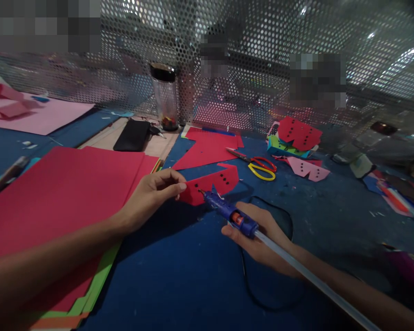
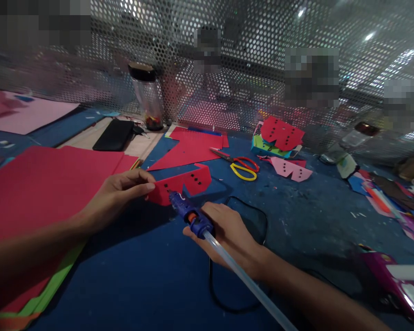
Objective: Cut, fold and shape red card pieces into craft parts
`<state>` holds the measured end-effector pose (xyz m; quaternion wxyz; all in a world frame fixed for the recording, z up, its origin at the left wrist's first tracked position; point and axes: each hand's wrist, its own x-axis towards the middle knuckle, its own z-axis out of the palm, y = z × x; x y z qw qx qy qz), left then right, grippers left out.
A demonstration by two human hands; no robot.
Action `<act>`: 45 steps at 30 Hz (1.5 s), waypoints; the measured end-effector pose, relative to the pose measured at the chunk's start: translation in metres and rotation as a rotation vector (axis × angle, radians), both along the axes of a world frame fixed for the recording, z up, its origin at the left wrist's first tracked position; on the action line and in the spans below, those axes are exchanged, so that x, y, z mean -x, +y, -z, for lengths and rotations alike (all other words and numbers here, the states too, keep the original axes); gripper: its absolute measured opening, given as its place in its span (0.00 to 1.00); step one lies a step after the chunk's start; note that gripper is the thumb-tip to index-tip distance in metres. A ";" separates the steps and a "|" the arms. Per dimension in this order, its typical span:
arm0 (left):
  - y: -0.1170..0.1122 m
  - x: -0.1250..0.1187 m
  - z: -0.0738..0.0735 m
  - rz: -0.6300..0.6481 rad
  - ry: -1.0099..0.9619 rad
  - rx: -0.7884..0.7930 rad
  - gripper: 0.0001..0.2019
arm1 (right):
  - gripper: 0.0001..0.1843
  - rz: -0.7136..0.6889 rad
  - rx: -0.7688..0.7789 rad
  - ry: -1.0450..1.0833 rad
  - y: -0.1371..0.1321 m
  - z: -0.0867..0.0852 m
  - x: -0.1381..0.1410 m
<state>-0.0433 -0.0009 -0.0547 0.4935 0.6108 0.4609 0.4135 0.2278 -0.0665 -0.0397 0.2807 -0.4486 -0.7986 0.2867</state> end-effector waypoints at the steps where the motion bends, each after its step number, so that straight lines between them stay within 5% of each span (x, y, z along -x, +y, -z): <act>1: 0.000 0.000 0.000 -0.001 0.002 0.002 0.07 | 0.17 -0.003 0.002 0.000 0.000 0.000 0.000; 45: 0.002 0.002 0.001 0.001 -0.049 0.006 0.07 | 0.16 -0.014 -0.024 -0.073 0.000 0.005 -0.004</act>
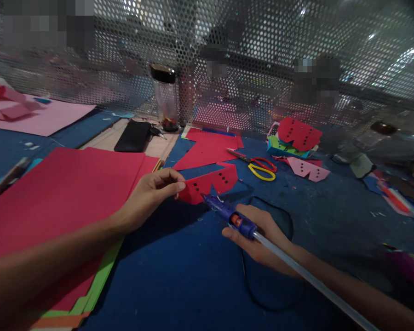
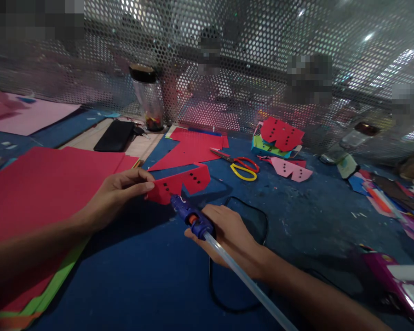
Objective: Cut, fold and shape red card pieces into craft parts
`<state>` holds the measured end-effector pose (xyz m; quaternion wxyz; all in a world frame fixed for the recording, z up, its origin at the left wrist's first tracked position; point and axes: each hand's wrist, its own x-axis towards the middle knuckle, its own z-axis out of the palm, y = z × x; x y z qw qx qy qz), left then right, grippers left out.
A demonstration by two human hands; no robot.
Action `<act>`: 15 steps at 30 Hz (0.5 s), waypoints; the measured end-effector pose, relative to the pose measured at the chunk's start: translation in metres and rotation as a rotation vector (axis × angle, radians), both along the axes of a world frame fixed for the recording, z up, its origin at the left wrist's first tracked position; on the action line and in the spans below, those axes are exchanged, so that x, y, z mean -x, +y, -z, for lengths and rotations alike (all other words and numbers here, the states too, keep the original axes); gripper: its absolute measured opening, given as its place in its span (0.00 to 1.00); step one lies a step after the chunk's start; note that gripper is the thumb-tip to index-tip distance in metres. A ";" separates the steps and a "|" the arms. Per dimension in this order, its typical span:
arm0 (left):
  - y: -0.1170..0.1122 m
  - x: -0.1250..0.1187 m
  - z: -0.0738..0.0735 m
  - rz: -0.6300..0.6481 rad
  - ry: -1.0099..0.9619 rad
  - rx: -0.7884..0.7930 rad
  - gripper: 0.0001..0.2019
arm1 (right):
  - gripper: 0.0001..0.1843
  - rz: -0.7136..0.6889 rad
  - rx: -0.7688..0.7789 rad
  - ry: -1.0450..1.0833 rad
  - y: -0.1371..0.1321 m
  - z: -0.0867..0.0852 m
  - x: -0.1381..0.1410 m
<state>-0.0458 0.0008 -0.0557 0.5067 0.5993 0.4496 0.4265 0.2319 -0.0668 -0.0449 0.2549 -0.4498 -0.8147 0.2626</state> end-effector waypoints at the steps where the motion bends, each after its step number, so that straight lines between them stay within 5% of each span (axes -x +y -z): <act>1: 0.000 0.000 0.000 -0.003 0.005 0.000 0.07 | 0.17 0.001 -0.002 -0.006 0.000 0.000 0.000; 15: 0.000 0.000 0.001 0.010 -0.012 -0.002 0.06 | 0.18 -0.022 -0.040 -0.016 0.001 0.001 0.000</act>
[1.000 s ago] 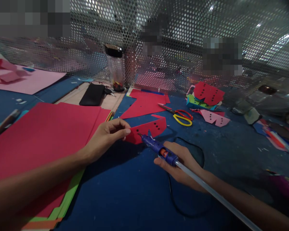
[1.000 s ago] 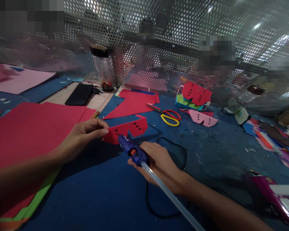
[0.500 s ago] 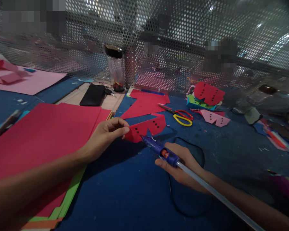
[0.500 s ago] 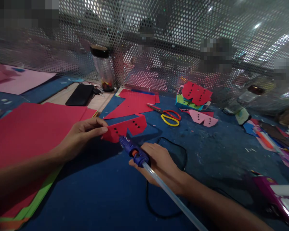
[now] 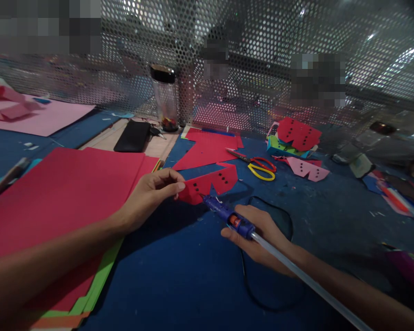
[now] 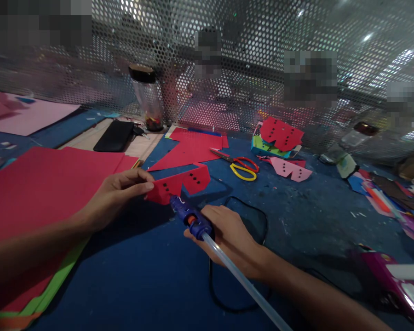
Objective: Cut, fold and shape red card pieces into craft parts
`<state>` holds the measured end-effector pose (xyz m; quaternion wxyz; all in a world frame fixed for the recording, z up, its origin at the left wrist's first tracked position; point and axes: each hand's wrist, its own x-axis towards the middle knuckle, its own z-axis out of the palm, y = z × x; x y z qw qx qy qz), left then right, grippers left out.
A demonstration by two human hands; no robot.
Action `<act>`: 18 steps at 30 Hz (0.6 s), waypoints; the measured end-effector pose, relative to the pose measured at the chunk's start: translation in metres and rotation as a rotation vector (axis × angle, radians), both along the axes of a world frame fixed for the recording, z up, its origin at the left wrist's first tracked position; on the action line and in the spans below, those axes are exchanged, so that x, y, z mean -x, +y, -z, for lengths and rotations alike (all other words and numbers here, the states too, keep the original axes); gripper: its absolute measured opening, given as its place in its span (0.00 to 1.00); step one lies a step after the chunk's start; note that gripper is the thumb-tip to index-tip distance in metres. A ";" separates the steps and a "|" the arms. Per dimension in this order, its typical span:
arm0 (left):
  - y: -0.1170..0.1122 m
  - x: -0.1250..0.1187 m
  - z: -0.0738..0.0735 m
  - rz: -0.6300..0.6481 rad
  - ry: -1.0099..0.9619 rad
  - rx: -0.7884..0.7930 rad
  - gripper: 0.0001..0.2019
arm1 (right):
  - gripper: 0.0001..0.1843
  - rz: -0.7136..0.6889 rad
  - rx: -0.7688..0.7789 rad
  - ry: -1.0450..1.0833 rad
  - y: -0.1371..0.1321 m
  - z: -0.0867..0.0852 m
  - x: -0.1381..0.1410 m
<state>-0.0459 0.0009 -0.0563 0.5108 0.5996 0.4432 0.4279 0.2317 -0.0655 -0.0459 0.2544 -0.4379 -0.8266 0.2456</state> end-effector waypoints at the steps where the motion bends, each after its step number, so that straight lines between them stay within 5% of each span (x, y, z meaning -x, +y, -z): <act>1: 0.000 0.000 0.000 0.004 -0.003 0.000 0.06 | 0.18 0.001 -0.001 -0.001 0.000 0.000 0.000; 18: -0.001 0.001 0.000 -0.003 0.001 -0.004 0.07 | 0.21 0.005 -0.014 -0.065 0.000 0.003 -0.002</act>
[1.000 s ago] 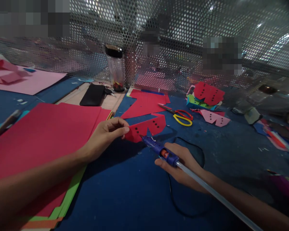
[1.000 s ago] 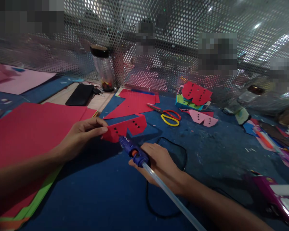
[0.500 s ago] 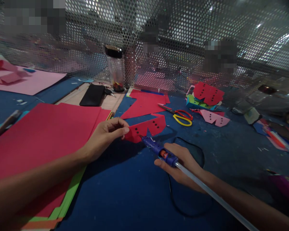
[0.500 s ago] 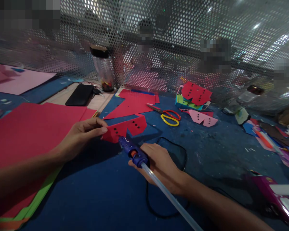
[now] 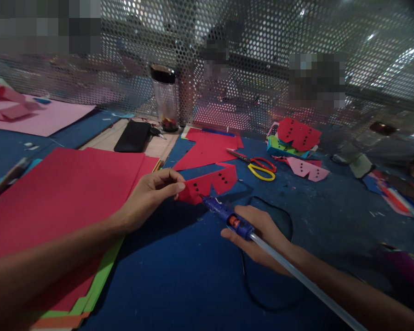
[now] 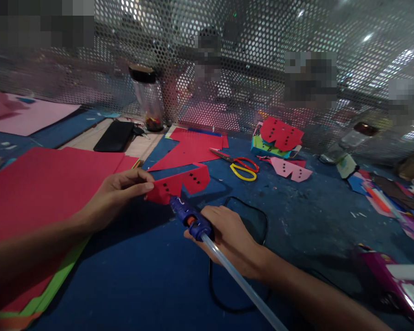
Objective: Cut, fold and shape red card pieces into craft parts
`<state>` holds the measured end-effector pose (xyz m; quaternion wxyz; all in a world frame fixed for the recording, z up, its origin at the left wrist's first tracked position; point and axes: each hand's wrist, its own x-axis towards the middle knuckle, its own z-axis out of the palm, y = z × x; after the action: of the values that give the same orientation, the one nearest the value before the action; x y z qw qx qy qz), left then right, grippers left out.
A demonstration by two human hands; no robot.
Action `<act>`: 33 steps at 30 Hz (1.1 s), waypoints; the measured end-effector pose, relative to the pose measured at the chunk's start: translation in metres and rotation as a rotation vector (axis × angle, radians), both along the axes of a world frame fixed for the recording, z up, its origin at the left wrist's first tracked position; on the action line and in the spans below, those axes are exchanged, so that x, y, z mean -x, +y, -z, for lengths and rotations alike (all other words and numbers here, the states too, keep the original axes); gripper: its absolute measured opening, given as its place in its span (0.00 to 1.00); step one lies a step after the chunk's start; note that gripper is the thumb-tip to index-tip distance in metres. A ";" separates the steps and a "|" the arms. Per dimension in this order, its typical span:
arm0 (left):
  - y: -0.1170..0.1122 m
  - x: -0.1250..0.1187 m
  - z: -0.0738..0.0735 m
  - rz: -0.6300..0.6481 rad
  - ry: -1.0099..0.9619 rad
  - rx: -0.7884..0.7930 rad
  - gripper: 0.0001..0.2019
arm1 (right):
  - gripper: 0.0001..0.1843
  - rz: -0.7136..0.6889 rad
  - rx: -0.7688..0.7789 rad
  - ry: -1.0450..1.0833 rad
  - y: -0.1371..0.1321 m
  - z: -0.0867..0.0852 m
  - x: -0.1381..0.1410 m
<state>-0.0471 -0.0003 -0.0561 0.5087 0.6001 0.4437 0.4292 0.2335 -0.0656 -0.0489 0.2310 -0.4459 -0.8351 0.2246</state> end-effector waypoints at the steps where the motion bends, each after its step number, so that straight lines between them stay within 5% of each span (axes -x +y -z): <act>1: 0.000 0.000 0.000 0.001 -0.004 -0.002 0.07 | 0.21 -0.001 -0.001 -0.007 0.000 0.000 0.000; 19: 0.002 0.001 0.003 -0.002 0.008 -0.022 0.06 | 0.20 -0.006 0.036 0.091 -0.001 -0.004 0.001; 33: 0.009 0.004 0.007 -0.057 -0.052 -0.017 0.06 | 0.18 0.229 0.346 0.187 -0.008 -0.007 -0.006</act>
<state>-0.0512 0.0083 -0.0633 0.5025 0.5801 0.4434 0.4629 0.2394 -0.0735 -0.0423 0.2516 -0.5480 -0.7029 0.3774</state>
